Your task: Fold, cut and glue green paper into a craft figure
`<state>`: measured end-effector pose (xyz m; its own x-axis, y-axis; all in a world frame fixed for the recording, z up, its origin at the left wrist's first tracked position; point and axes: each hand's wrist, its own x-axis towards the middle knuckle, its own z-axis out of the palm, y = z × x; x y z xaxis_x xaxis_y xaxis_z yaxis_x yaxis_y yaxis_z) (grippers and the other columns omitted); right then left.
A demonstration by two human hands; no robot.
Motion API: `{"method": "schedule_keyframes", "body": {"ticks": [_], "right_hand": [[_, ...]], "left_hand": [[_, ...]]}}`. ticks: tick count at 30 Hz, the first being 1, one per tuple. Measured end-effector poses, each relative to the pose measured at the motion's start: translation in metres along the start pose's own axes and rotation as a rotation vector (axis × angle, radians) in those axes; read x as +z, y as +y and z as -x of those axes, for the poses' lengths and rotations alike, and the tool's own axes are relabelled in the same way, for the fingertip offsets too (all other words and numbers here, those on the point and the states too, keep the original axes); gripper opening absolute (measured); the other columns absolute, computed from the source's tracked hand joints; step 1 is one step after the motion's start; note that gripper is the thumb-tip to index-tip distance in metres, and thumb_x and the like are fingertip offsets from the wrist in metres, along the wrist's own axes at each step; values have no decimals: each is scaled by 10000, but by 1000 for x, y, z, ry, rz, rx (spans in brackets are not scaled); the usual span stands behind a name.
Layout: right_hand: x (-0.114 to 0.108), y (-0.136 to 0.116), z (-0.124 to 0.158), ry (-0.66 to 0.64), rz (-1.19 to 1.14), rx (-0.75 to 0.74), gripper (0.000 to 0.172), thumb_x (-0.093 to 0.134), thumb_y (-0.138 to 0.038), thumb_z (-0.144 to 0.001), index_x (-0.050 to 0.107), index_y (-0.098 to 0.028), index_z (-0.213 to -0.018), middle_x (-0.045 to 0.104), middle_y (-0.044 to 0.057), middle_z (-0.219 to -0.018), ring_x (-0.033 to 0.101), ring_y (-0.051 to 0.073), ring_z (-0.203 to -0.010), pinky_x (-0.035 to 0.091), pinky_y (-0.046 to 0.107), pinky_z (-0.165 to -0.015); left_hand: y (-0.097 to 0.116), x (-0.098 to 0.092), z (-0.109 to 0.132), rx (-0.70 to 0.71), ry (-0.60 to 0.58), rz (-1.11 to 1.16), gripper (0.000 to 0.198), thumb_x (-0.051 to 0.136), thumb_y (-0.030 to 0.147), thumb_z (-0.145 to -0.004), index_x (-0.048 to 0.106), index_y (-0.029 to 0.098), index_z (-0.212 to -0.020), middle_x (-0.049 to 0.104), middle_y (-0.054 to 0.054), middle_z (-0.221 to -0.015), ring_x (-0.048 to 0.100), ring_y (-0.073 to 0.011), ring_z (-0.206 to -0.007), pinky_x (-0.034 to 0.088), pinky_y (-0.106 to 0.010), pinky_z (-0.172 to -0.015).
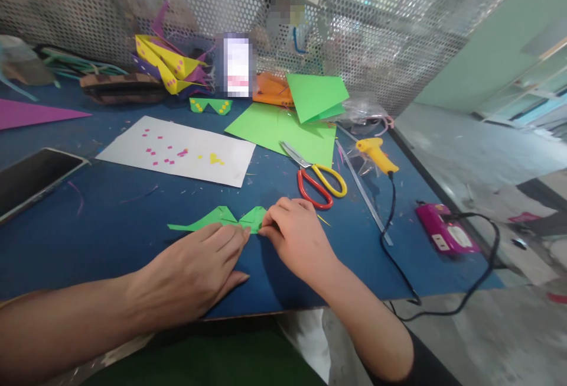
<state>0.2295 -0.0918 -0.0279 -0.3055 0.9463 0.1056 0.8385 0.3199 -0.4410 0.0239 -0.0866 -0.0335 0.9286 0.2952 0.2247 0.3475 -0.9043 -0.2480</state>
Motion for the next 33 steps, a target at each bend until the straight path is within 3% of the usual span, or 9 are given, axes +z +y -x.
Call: {"method": "schedule_keyframes", "body": {"ticks": [5, 10, 15, 20, 26, 33], "right_hand": [[-1, 3, 10, 59, 6, 9, 112, 614, -142, -903, 597, -192, -804, 612, 7, -873, 567, 167, -853, 372, 346, -851], [-6, -4, -1, -60, 96, 156, 138, 643, -132, -861, 598, -180, -739, 598, 1, -804, 541, 157, -730, 358, 322, -719], [-10, -5, -9, -133, 172, 150, 135, 671, -150, -847, 593, -175, -739, 585, -6, -776, 513, 151, -696, 338, 320, -701], [-6, 1, -5, -70, 124, 115, 157, 682, -157, -849, 578, -177, -733, 582, -12, -768, 525, 149, -717, 333, 310, -706], [-2, 12, 7, 47, -102, 108, 161, 689, -134, -845, 588, -189, -733, 602, -13, -797, 557, 147, -754, 374, 297, -719], [-6, 16, 14, 87, -95, 143, 144, 667, -133, -848, 609, -193, -731, 597, 1, -803, 564, 162, -776, 398, 319, -749]], "left_hand": [[-1, -1, 1, -10, 18, 24, 339, 519, 367, -944, 719, 103, -874, 679, -166, -978, 527, -274, -821, 363, -388, -637], [1, 1, 2, -38, 28, 37, 360, 541, 392, -930, 729, 84, -945, 688, -160, -980, 525, -278, -850, 392, -385, -698], [2, 5, 5, -45, 12, 21, 439, 454, 387, -973, 697, 39, -1086, 678, -182, -1079, 534, -281, -904, 397, -390, -752], [-1, 4, 2, -25, -69, 46, 485, 358, 359, -1011, 567, 28, -1298, 659, -161, -1074, 521, -266, -855, 374, -396, -703], [-1, 1, 0, -41, -109, 55, 417, 383, 365, -998, 632, 89, -1187, 636, -122, -994, 497, -270, -832, 342, -394, -664], [-1, 3, 0, -42, -80, 37, 443, 385, 363, -998, 605, 65, -1240, 638, -125, -1024, 494, -271, -835, 335, -397, -671]]}}
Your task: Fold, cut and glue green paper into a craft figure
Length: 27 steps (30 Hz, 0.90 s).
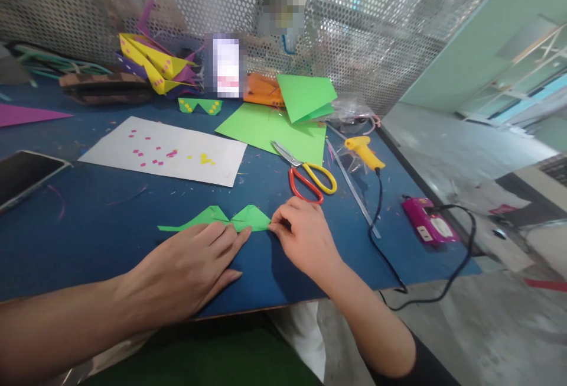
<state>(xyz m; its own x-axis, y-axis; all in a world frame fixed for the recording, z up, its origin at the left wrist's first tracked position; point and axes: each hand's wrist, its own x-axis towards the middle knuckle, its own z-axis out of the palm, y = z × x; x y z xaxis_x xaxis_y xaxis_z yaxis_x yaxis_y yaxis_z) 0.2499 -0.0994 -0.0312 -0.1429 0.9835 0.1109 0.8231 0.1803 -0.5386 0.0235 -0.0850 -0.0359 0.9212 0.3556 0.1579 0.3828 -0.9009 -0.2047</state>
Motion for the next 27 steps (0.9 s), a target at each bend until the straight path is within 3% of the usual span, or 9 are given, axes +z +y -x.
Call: {"method": "schedule_keyframes", "body": {"ticks": [7, 16, 27], "right_hand": [[-6, -5, -19, -187, 133, 79, 192, 694, -125, -816, 571, -183, -680, 567, -16, -750, 516, 137, -695, 351, 286, -647], [-5, -2, -14, -111, 107, 200, 185, 741, -197, -795, 563, -198, -742, 560, -26, -804, 515, 127, -686, 353, 281, -626], [-15, 8, -18, -225, 53, 235, 149, 678, -137, -812, 564, -209, -749, 586, -30, -783, 531, 120, -683, 370, 270, -614]], "left_hand": [[0, 0, 2, 5, 2, -9, 477, 365, 364, -1005, 581, 43, -1285, 647, -136, -1034, 500, -274, -839, 337, -404, -682], [0, -1, 1, -5, 4, -8, 460, 376, 368, -1002, 602, 66, -1266, 656, -133, -1039, 511, -275, -851, 344, -405, -702], [1, -1, 2, -15, 33, 3, 499, 397, 358, -993, 557, 36, -1340, 664, -126, -1029, 491, -270, -840, 327, -403, -711]]}}
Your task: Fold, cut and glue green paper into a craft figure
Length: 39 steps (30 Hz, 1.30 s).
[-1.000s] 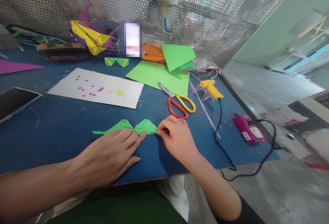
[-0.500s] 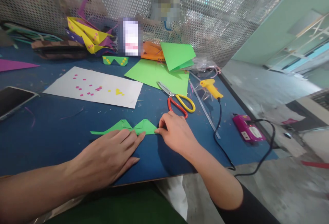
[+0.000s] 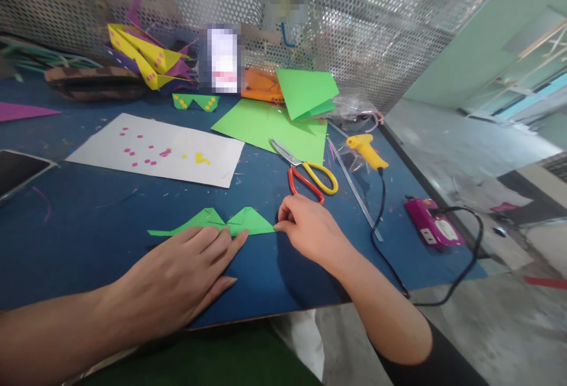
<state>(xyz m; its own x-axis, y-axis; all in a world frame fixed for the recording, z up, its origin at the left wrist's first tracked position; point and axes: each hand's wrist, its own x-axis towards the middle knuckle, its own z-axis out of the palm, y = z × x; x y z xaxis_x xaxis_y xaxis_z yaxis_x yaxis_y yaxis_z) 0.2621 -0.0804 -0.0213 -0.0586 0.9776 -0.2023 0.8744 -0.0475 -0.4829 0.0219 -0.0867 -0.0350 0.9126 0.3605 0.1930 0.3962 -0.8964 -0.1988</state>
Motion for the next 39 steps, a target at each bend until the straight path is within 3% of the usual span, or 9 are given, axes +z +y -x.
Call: {"method": "schedule_keyframes", "body": {"ticks": [5, 9, 12, 15, 17, 19, 24, 31, 39], "right_hand": [[1, 1, -1, 34, 57, -85, 162, 664, -121, -812, 540, -203, -748, 581, -21, -781, 526, 120, -683, 366, 262, -603], [4, 5, 5, 84, -62, -91, 130, 639, -120, -816, 556, -206, -766, 598, -18, -775, 558, 130, -682, 423, 269, -625], [11, 3, 20, 310, -152, -138, 67, 569, -148, -871, 591, -210, -857, 645, 6, -836, 609, 150, -747, 487, 298, -702], [24, -6, 41, 521, -47, -341, 155, 478, -175, -948, 600, -194, -1040, 691, 70, -1008, 635, 196, -951, 501, 364, -850], [36, -13, 53, 450, 56, -519, 252, 443, -166, -966, 560, -159, -1189, 682, 108, -1154, 614, 214, -1086, 487, 395, -943], [46, -19, 61, 387, 144, -594, 331, 430, -193, -977, 503, -87, -1282, 656, 154, -1243, 592, 234, -1164, 480, 416, -993], [62, -26, 66, 395, 339, -536, 471, 417, -266, -987, 459, 42, -1341, 596, 241, -1332, 543, 311, -1270, 489, 475, -1022], [69, -30, 67, 505, 371, -426, 453, 413, -231, -956, 500, 40, -1308, 628, 260, -1277, 604, 318, -1207, 535, 477, -973], [74, -33, 71, 489, 422, -397, 598, 466, -292, -935, 375, 55, -1414, 518, 285, -1398, 468, 375, -1338, 457, 551, -1053]], "left_hand": [[-1, 2, -1, -8, -28, 28, 507, 398, 367, -995, 516, 63, -1384, 653, -106, -988, 494, -265, -835, 321, -400, -709], [-2, -1, -3, -5, -58, 49, 494, 392, 361, -995, 510, 87, -1389, 639, -100, -988, 495, -269, -841, 322, -402, -704], [-2, -3, -5, -8, -56, 53, 484, 391, 360, -994, 520, 86, -1371, 628, -94, -966, 492, -268, -832, 327, -404, -701], [-1, -5, -6, -15, -54, 42, 455, 389, 354, -991, 553, 91, -1325, 620, -96, -955, 492, -270, -828, 333, -409, -705], [-1, -5, -6, -23, -54, 37, 424, 394, 352, -987, 596, 97, -1259, 615, -95, -934, 490, -270, -821, 334, -410, -703], [-1, -5, -6, -25, -53, 41, 410, 400, 351, -984, 614, 97, -1224, 612, -92, -917, 487, -267, -809, 334, -409, -696], [-2, -2, -6, -19, -28, 45, 471, 413, 341, -979, 545, 54, -1328, 627, -112, -975, 495, -279, -849, 349, -417, -722], [-1, -5, -5, -37, -29, 70, 473, 409, 336, -984, 530, 64, -1352, 639, -108, -981, 515, -277, -876, 366, -417, -754], [0, -4, -6, -39, 11, 72, 459, 437, 335, -971, 555, 63, -1320, 648, -120, -1017, 534, -269, -892, 398, -412, -749]]}}
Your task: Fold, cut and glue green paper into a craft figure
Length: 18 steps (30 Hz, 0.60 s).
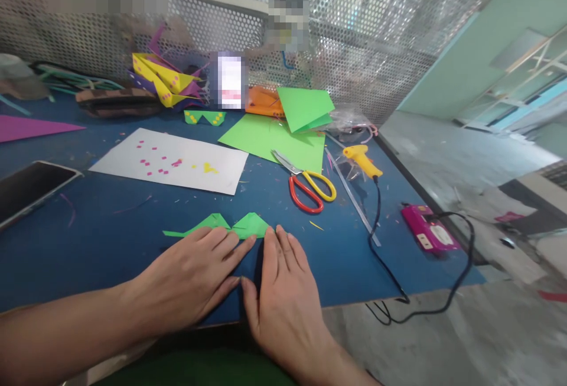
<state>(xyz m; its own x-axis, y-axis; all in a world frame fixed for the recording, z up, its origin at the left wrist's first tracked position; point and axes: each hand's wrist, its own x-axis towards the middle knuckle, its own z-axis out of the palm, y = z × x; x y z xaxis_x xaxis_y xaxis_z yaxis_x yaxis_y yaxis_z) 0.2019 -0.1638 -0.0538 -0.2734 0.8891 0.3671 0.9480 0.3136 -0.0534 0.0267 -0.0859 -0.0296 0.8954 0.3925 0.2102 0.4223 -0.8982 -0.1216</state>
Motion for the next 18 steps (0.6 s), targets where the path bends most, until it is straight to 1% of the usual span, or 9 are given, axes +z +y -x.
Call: {"method": "schedule_keyframes", "body": {"ticks": [2, 4, 6, 7, 9, 11, 13, 16, 18], "right_hand": [[-1, -5, -4, 12, -60, -57, 632, 453, -264, -934, 293, 63, -1450, 473, 283, -1440, 413, 349, -1383, 444, 528, -1076], [-1, -10, -9, 21, -158, -108, 650, 421, -242, -941, 213, 61, -1477, 440, 274, -1470, 384, 308, -1408, 450, 487, -1082], [0, -14, -13, 19, -245, -114, 649, 387, -237, -953, 168, 47, -1494, 427, 263, -1483, 395, 278, -1404, 471, 452, -1064], [1, -16, -15, 16, -270, -103, 642, 375, -238, -959, 164, 41, -1497, 424, 258, -1488, 406, 271, -1398, 480, 443, -1055], [2, -18, -17, -6, -297, -90, 630, 368, -239, -965, 176, 39, -1497, 425, 248, -1490, 422, 265, -1386, 478, 438, -1054], [2, -18, -18, -44, -310, -111, 612, 373, -242, -968, 219, 40, -1489, 449, 230, -1481, 436, 260, -1372, 458, 436, -1070], [1, -18, -21, -85, -306, -137, 580, 380, -252, -973, 288, 17, -1479, 470, 198, -1476, 446, 260, -1358, 432, 442, -1087], [-2, -20, -25, -149, -285, -131, 525, 401, -317, -982, 410, -98, -1459, 499, 130, -1469, 483, 278, -1307, 427, 476, -1058], [-2, -21, -27, -176, -279, -109, 517, 413, -365, -982, 441, -157, -1455, 518, 108, -1456, 503, 290, -1270, 429, 490, -1026]], "left_hand": [[0, 0, -1, 16, -18, -3, 398, 472, 327, -943, 628, 76, -1209, 652, -117, -982, 540, -266, -844, 417, -419, -709], [-2, 1, -1, 41, -46, 10, 299, 523, 316, -901, 694, 102, -1020, 659, -110, -920, 551, -268, -823, 444, -426, -701], [-7, 1, 1, 72, -36, 33, 220, 550, 258, -877, 705, 111, -929, 675, -106, -891, 578, -268, -863, 472, -447, -831], [-10, 0, 3, 82, -17, 51, 206, 544, 215, -880, 705, 111, -954, 689, -101, -906, 596, -258, -900, 451, -456, -941], [-17, -3, 11, 64, 41, 112, 254, 492, 130, -910, 684, 123, -1076, 720, -85, -998, 627, -217, -986, 337, -453, -1119], [-25, -7, 21, -21, 101, 225, 315, 430, 116, -955, 645, 163, -1180, 732, -54, -1100, 645, -166, -1051, 290, -430, -1167], [-31, -12, 33, -159, 165, 309, 314, 409, 141, -980, 637, 189, -1192, 745, -28, -1106, 664, -139, -1042, 294, -421, -1166], [-35, -16, 46, -413, 207, 323, 238, 468, 213, -974, 686, 230, -1068, 758, -10, -1036, 679, -159, -999, 307, -459, -1140], [-37, -15, 49, -525, 196, 339, 187, 523, 265, -952, 710, 251, -951, 754, 3, -981, 678, -174, -954, 315, -486, -1117]]}}
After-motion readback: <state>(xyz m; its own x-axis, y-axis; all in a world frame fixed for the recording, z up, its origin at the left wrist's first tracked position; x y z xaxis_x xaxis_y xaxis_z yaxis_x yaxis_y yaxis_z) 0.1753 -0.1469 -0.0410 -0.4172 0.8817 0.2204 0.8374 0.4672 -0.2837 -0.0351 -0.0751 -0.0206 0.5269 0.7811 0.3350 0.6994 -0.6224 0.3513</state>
